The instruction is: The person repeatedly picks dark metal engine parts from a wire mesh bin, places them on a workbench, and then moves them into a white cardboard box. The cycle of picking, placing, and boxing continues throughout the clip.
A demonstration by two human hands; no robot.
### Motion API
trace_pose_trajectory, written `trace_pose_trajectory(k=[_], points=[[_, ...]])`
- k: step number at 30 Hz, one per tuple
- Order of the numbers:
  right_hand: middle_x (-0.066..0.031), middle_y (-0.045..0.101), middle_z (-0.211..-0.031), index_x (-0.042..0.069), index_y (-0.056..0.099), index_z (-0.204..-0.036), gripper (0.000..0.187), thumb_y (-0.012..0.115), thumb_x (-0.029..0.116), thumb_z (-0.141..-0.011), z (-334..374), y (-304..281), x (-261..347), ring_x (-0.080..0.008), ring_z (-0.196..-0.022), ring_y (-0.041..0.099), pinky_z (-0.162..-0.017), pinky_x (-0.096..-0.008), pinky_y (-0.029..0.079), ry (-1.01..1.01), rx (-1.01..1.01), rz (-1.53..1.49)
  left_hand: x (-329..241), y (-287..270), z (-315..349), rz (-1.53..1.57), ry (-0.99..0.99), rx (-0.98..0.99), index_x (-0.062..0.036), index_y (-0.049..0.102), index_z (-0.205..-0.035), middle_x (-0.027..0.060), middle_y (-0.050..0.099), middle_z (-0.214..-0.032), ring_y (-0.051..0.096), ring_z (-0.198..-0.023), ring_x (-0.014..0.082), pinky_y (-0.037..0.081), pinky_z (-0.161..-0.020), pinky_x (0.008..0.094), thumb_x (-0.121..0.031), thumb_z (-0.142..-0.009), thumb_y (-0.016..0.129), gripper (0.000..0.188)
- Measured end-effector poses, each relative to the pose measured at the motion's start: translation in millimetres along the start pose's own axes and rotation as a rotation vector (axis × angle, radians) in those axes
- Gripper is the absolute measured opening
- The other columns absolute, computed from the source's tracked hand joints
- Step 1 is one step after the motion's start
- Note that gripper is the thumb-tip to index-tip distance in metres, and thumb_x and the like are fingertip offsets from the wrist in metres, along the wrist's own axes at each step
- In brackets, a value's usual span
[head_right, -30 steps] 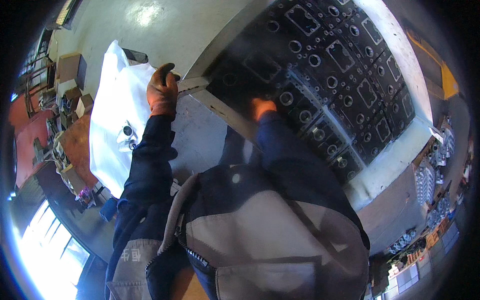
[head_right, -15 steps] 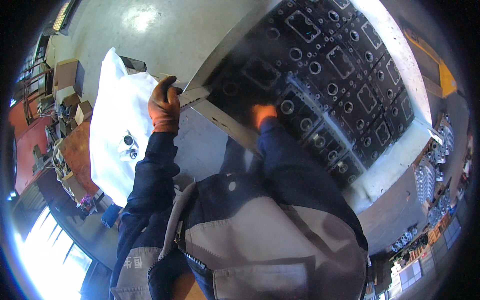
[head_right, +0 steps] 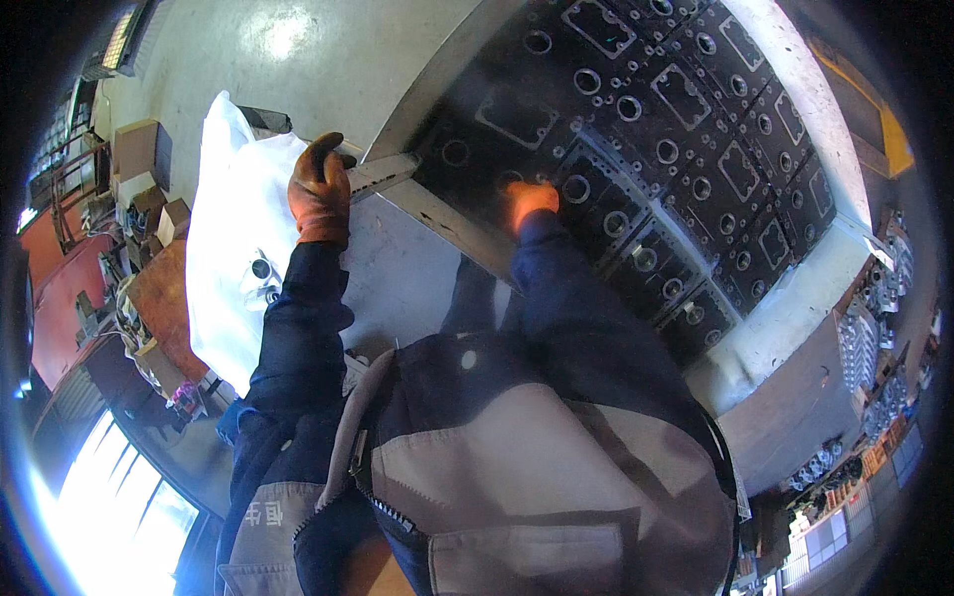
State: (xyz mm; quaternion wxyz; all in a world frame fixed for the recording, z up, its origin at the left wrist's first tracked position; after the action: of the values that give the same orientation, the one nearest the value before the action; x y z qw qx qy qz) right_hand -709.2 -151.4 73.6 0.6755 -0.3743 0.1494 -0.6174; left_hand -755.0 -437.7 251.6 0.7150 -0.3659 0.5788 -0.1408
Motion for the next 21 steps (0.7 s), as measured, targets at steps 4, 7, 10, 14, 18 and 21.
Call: trace_pose_trajectory(k=[4,7,10,14,18,21], points=[[-0.0067,0.064,-0.128,0.019,0.063,-0.126,0.041,0.059,0.038,-0.090,1,6,1,-0.0259,-0.121,0.058,-0.105,-0.0400,0.042,0.038,0.011,-0.081,-1,-1,-2,-0.020,-0.008,0.034,-0.0068,0.068,-0.109,0.0158,0.072,-0.099,0.071,-0.085,0.0262,0.053,-0.081,0.0344,-0.016,-0.088,0.053,0.028],[-0.0075,0.064,-0.127,0.018,0.064,-0.125,0.040,0.059,0.037,-0.091,3,8,0,-0.0266,-0.121,0.058,-0.104,-0.0394,0.043,0.065,0.026,-0.143,-2,-1,-1,-0.063,0.080,-0.023,-0.0061,0.069,-0.109,0.0157,0.072,-0.099,0.071,-0.087,0.0261,0.053,-0.082,0.0340,-0.016,-0.088,0.053,0.028],[-0.0087,0.064,-0.127,0.017,0.066,-0.123,0.039,0.058,0.037,-0.091,5,8,-2,-0.0282,-0.119,0.059,-0.103,-0.0394,0.044,0.063,-0.086,-0.165,0,1,1,-0.018,0.082,-0.043,-0.0046,0.068,-0.110,0.0155,0.072,-0.100,0.070,-0.091,0.0255,0.052,-0.084,0.0334,-0.016,-0.088,0.053,0.029],[-0.0133,0.064,-0.123,0.014,0.067,-0.117,0.033,0.058,0.026,-0.087,15,27,2,-0.0332,-0.116,0.059,-0.102,-0.0385,0.044,0.135,-0.285,-0.274,1,2,0,-0.024,0.065,-0.004,-0.0010,0.068,-0.110,0.0153,0.072,-0.098,0.070,-0.087,0.0249,0.053,-0.082,0.0329,-0.014,-0.088,0.052,0.030],[-0.0180,0.069,-0.109,0.013,0.070,-0.106,0.035,0.076,0.019,-0.072,-3,48,-5,-0.0386,-0.108,0.063,-0.102,-0.0378,0.045,0.345,-0.478,-0.924,1,1,-1,0.065,-0.020,0.024,0.0016,0.067,-0.110,0.0153,0.072,-0.093,0.070,-0.081,0.0234,0.054,-0.078,0.0320,-0.013,-0.087,0.051,0.031],[-0.0152,0.069,-0.112,0.014,0.069,-0.110,0.040,0.078,0.021,-0.071,-18,56,-9,-0.0367,-0.108,0.063,-0.103,-0.0377,0.044,0.174,-0.207,-0.289,0,0,0,0.066,-0.021,0.022,0.0016,0.067,-0.111,0.0153,0.072,-0.089,0.070,-0.081,0.0224,0.053,-0.078,0.0308,-0.012,-0.088,0.050,0.032]])
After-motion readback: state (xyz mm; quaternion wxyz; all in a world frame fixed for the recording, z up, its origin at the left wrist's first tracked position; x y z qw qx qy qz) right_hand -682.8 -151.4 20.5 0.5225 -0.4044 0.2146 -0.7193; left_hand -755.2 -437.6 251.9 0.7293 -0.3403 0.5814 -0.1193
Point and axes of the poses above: each hand's wrist, its own z-axis away from the middle knuckle, its own y-axis out of the palm, x = y × z, the point moved 2 cm from there along -z, towards the middle knuckle
